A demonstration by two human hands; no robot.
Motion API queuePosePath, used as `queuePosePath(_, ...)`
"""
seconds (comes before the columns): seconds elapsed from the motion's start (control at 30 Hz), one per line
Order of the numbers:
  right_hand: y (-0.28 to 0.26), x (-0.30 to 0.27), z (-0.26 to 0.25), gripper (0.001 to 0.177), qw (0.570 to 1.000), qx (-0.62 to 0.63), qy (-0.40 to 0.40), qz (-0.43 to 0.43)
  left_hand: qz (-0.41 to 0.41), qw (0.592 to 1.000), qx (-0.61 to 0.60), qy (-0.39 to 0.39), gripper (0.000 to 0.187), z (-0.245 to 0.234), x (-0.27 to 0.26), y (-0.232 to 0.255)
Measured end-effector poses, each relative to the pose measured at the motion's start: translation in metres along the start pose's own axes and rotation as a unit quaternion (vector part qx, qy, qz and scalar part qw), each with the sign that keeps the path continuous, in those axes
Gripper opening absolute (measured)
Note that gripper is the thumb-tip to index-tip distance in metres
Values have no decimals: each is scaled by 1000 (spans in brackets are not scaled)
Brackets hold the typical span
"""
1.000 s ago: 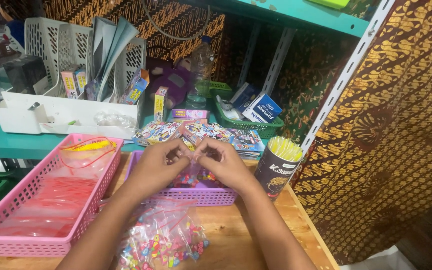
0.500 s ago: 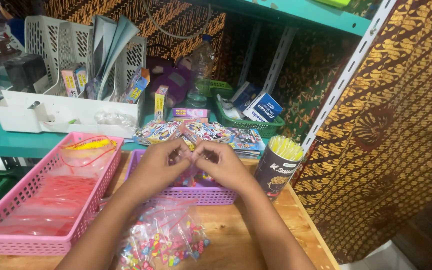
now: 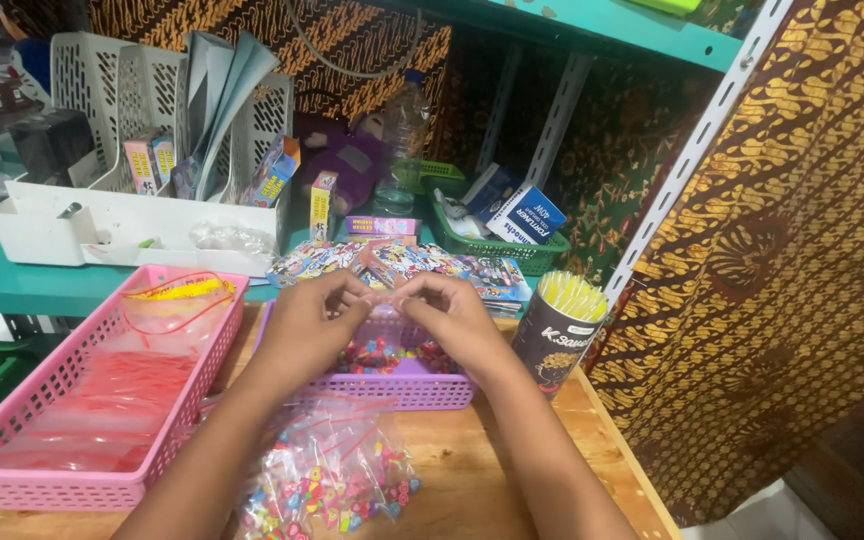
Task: Picking up small colorful items from a basket and placing them into small plastic bags for packaging.
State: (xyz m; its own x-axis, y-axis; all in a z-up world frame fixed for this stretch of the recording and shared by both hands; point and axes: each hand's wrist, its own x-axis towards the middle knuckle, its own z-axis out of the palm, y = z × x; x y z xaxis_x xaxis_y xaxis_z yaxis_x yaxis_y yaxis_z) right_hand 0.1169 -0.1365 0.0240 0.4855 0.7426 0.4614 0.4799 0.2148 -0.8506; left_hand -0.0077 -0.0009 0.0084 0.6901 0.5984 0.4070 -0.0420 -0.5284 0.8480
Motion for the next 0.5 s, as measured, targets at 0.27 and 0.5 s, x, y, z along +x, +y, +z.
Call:
queuePosePath(0.27,-8,-2,5,14,999,-18,-33,-4,14,1000,13,24,12,3,1,-7)
queuePosePath(0.5,14,5,-4,14,996,-37,-83,1,32,999,26,35,12,5,5,-12)
